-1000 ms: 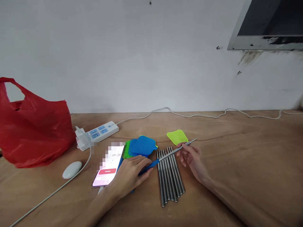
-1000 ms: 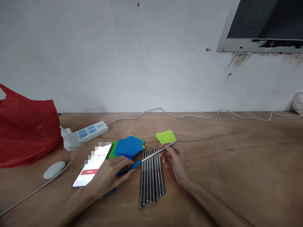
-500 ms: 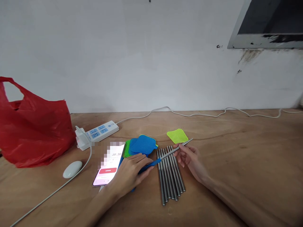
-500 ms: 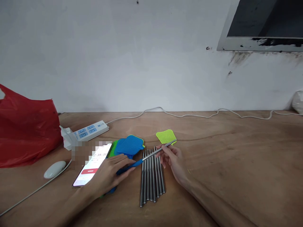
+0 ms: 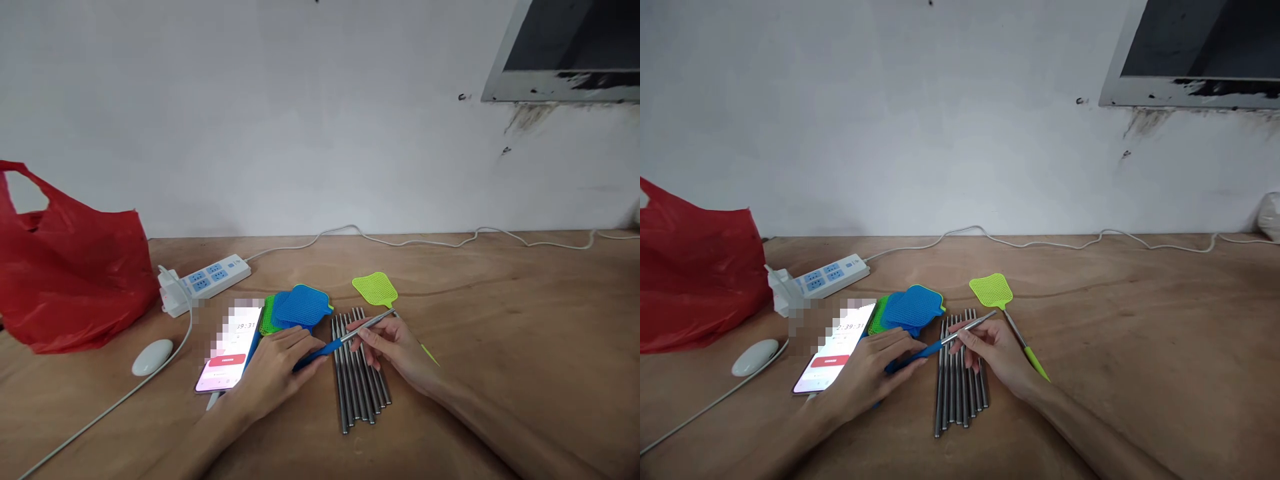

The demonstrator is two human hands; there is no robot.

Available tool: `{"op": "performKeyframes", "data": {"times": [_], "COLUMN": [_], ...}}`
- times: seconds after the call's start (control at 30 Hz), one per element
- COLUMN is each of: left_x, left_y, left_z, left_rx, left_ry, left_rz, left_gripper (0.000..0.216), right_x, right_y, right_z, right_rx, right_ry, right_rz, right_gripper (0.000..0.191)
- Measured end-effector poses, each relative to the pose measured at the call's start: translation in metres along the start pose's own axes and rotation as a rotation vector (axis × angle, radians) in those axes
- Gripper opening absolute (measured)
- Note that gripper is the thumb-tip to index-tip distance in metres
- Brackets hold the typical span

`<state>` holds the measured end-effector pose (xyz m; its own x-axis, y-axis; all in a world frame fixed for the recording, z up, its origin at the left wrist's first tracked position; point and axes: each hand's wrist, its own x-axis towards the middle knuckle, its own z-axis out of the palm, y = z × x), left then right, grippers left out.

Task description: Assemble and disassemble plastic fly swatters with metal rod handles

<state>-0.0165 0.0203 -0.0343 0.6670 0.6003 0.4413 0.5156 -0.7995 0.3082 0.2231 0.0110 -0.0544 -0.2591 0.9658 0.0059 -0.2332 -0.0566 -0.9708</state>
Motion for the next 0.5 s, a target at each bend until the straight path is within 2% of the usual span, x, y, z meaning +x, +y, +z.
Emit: {"op": "performKeyframes", "data": {"times": [0.13,0.27,0.4,0.5], "left_x": [0.001,0.002,0.004,0.005], "left_y": [0.002,0.002,0.001,-0.002], "left_z": [-0.002,-0.004,-0.005,-0.005], "left_rx": [0.016,0.041,0.078,0.156], "left_ry": [-0.024,-0.023,0.060,0.128], "left_rz": [-0.009,-0.048,-0.098,-0.147], "left_gripper": [0.018,0.016,0.020,0.019], "right_x": [0.001,0.006,0.006,0.001], "right_y": [0.000,0.000,-0.006,-0.013], "right_z": [0.003,-0.003,-0.014,-0.019], "right_rx": [0.034,0.106,0.145,0.042], "right_ry": [0.102,0.294,0.507,0.683], "right_rz": [-0.046,-0.181,-0.335,-0.460], "right_gripper": [0.035,0.036,0.034,0.037]}}
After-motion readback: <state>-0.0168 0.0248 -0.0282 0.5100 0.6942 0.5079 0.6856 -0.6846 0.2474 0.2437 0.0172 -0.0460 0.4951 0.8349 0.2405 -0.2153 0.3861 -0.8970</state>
